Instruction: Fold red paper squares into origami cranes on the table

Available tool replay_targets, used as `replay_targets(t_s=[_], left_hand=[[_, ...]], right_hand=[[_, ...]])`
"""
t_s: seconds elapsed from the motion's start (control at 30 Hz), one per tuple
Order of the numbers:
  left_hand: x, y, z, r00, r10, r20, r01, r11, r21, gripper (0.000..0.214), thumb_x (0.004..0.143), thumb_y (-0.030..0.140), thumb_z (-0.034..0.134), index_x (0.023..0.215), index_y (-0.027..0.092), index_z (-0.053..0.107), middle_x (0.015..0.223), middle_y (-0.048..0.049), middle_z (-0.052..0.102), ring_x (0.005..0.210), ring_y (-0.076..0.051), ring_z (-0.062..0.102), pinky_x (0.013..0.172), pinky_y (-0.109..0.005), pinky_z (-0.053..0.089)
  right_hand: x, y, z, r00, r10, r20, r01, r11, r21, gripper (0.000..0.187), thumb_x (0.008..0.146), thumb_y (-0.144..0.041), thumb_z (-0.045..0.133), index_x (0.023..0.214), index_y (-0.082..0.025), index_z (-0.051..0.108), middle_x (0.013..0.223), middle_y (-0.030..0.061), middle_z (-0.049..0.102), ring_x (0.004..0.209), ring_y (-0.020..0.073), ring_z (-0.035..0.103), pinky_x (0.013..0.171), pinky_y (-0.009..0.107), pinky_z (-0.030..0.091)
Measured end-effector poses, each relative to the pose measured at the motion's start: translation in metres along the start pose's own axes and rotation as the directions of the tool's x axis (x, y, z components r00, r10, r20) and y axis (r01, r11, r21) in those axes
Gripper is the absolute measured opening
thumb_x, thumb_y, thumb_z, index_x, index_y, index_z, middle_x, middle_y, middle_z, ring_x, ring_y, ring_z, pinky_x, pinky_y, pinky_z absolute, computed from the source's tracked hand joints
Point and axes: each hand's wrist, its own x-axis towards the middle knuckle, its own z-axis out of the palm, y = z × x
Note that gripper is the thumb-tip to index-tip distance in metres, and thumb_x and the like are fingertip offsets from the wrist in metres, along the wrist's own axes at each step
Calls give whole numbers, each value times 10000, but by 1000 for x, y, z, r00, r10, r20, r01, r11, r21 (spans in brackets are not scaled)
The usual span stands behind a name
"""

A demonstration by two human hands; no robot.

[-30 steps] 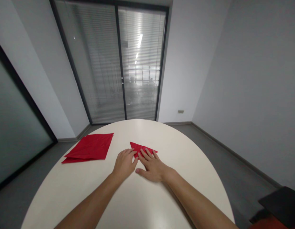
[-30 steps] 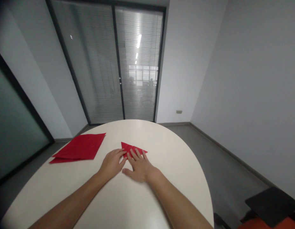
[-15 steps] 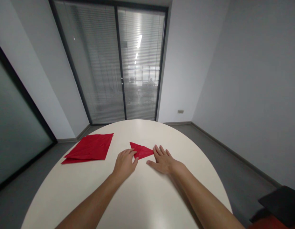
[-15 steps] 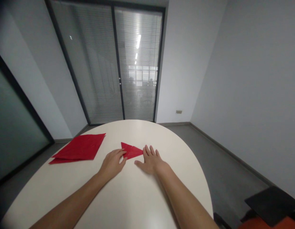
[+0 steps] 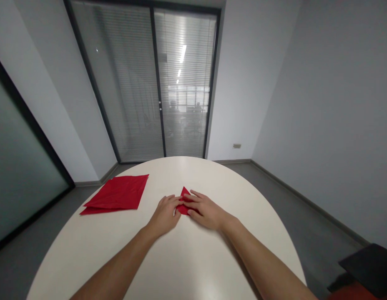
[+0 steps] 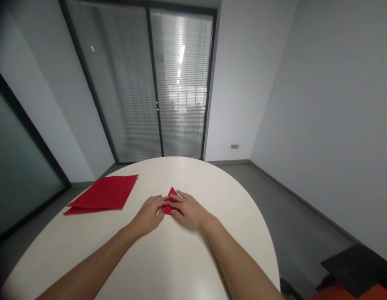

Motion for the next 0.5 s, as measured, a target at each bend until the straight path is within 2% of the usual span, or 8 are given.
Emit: replay_targets(t_s=[0.07,0.17,0.33,0.5], left_hand=[[-1,0,0,1000,24,-5,-24,1000,-17,469,792,53,536,1195,250,672,1322,-40,662,1273,-269,542,1149,-513,343],[0,2,-1,998,26,-63,-27,1000,-13,450,803,63,551,1211,228,644,1273,-65,676,1216,-265,573,1111,-497,386],[2,12,-11,994,44,-104,-42,999,24,292,847,64,532,1063,207,667,1055,-67,708,1013,-245,622,950,-431,478],[1,26,-18,989,145,-35,-144,989,34,203,904,116,530,985,215,688,950,-36,725,921,-211,646,1011,-447,416]], right_hand=[[2,0,3,998,-52,-23,53,998,29,417,972,-251,481,1373,-211,589,1423,81,584,1362,233,475,1203,433,276],[1,7,9,997,-39,-71,43,998,42,384,926,-241,567,1298,-191,649,1326,108,652,1262,262,559,1147,432,362],[-1,17,11,996,6,-93,-5,1000,19,334,924,-299,611,1238,-220,695,1241,107,680,1198,278,576,1082,435,415],[-1,15,10,991,19,-131,-19,1000,4,272,932,-291,612,1171,-219,720,1143,96,691,1172,263,563,1084,422,398]])
